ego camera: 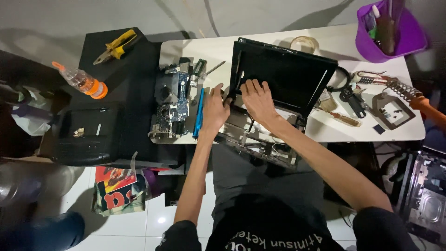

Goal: Disassembling a laptop screen assembly by removing screws and prying the bezel from the frame.

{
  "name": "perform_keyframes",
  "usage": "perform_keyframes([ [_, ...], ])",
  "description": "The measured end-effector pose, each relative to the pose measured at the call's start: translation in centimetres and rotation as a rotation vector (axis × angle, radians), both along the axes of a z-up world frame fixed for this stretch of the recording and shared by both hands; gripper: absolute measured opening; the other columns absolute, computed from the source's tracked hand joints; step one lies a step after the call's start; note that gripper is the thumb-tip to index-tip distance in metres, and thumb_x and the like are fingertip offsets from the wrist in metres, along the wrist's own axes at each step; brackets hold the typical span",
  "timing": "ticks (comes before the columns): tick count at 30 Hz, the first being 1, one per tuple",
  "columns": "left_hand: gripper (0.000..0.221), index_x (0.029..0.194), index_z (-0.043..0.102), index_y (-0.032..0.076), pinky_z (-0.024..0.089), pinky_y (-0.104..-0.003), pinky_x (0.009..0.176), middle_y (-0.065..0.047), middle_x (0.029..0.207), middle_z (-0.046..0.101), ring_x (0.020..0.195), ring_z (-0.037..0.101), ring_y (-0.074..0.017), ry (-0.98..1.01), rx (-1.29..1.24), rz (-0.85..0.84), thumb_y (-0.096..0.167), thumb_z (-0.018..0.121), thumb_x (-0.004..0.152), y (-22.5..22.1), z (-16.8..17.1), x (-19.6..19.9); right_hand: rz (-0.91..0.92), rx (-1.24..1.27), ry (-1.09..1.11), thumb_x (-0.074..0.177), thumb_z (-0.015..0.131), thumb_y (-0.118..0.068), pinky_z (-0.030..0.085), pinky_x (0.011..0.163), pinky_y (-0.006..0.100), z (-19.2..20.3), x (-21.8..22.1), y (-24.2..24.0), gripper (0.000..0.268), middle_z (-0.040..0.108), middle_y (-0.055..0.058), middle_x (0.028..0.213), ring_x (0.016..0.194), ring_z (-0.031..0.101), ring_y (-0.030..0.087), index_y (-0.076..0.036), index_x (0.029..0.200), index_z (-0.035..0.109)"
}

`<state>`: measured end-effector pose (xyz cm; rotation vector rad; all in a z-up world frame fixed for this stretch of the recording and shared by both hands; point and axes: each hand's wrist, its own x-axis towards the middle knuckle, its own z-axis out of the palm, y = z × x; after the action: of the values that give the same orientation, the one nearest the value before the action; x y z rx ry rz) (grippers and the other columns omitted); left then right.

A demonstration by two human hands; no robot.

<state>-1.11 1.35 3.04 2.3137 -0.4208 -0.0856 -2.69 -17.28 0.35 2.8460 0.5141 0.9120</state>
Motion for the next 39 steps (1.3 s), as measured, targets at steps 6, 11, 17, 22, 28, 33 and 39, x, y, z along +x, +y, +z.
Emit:
perform_keyframes([
  [6, 0.07, 0.152, 0.041, 0.001, 0.049, -0.071, 0.1, -0.031, 0.136, 0.053, 0.123, 0.056, -0.0557, 0.033, 0.054, -0.067, -0.004, 0.058, 0.085, -0.7, -0.4, -0.2, 0.004, -0.004, -0.078, 0.057, 0.095, -0.014, 0.041, 0.075, 0.041, -0.1, -0.3, -0.1, 0.05, 0.06, 0.01, 0.092, 0.09, 0.061, 0.029, -0.007, 0.099, 0.068],
  [11, 0.068, 0.151, 0.042, 0.004, 0.048, -0.065, 0.103, -0.029, 0.136, 0.052, 0.126, 0.055, -0.0524, 0.098, 0.0, -0.035, -0.001, 0.057, 0.085, -2.2, -1.7, 1.2, -0.017, 0.038, -0.108, 0.066, 0.094, -0.013, 0.042, 0.078, 0.04, 0.6, -1.2, 0.1, 0.044, 0.061, 0.012, 0.096, 0.095, 0.063, 0.03, -0.006, 0.101, 0.069],
  [17, 0.051, 0.135, 0.054, -0.003, 0.052, -0.059, 0.095, -0.027, 0.116, 0.058, 0.116, 0.06, -0.0502, 0.009, -0.288, 0.053, -0.003, 0.058, 0.083, -3.7, -0.6, -1.3, -0.024, 0.038, -0.132, 0.069, 0.093, -0.018, 0.04, 0.078, 0.04, 0.8, -1.9, -0.6, 0.042, 0.064, 0.01, 0.098, 0.094, 0.063, 0.027, -0.009, 0.103, 0.07],
  [22, 0.044, 0.133, 0.058, 0.005, 0.052, -0.056, 0.097, -0.022, 0.117, 0.063, 0.117, 0.063, -0.0444, 0.019, -0.324, 0.145, 0.007, 0.064, 0.09, -4.5, -0.6, -2.1, -0.013, 0.135, -0.101, 0.08, 0.084, -0.01, 0.039, 0.071, 0.038, 2.0, -3.5, -0.6, 0.025, 0.059, 0.011, 0.094, 0.088, 0.06, 0.031, -0.006, 0.099, 0.067],
  [28, 0.04, 0.129, 0.058, 0.011, 0.055, -0.057, 0.093, -0.019, 0.112, 0.066, 0.112, 0.065, -0.0431, -0.135, -0.283, 0.154, 0.029, 0.073, 0.096, -4.6, -3.2, -1.0, 0.075, 0.289, -0.077, 0.091, 0.072, -0.007, 0.051, 0.078, 0.04, 5.7, -8.7, -1.5, 0.022, 0.061, 0.01, 0.105, 0.093, 0.067, 0.029, -0.006, 0.113, 0.069],
  [33, 0.038, 0.127, 0.061, 0.006, 0.058, -0.052, 0.089, -0.019, 0.111, 0.068, 0.108, 0.068, -0.041, -0.17, -0.364, 0.14, 0.022, 0.074, 0.096, -4.6, -3.8, -0.6, 0.243, 0.71, -0.144, 0.097, 0.059, -0.014, 0.059, 0.083, 0.037, 1.1, -15.1, -5.5, 0.019, 0.071, 0.003, 0.105, 0.092, 0.073, 0.025, -0.015, 0.101, 0.078],
  [39, 0.038, 0.129, 0.06, 0.001, 0.058, -0.05, 0.092, -0.021, 0.113, 0.065, 0.112, 0.066, -0.0411, -0.164, -0.369, 0.146, 0.009, 0.074, 0.095, -4.9, -3.0, -1.2, -0.039, 1.13, -0.27, 0.108, 0.044, 0.012, 0.06, 0.083, 0.044, 4.6, -17.2, -11.2, 0.03, 0.061, 0.012, 0.107, 0.096, 0.069, 0.033, -0.004, 0.127, 0.061],
])
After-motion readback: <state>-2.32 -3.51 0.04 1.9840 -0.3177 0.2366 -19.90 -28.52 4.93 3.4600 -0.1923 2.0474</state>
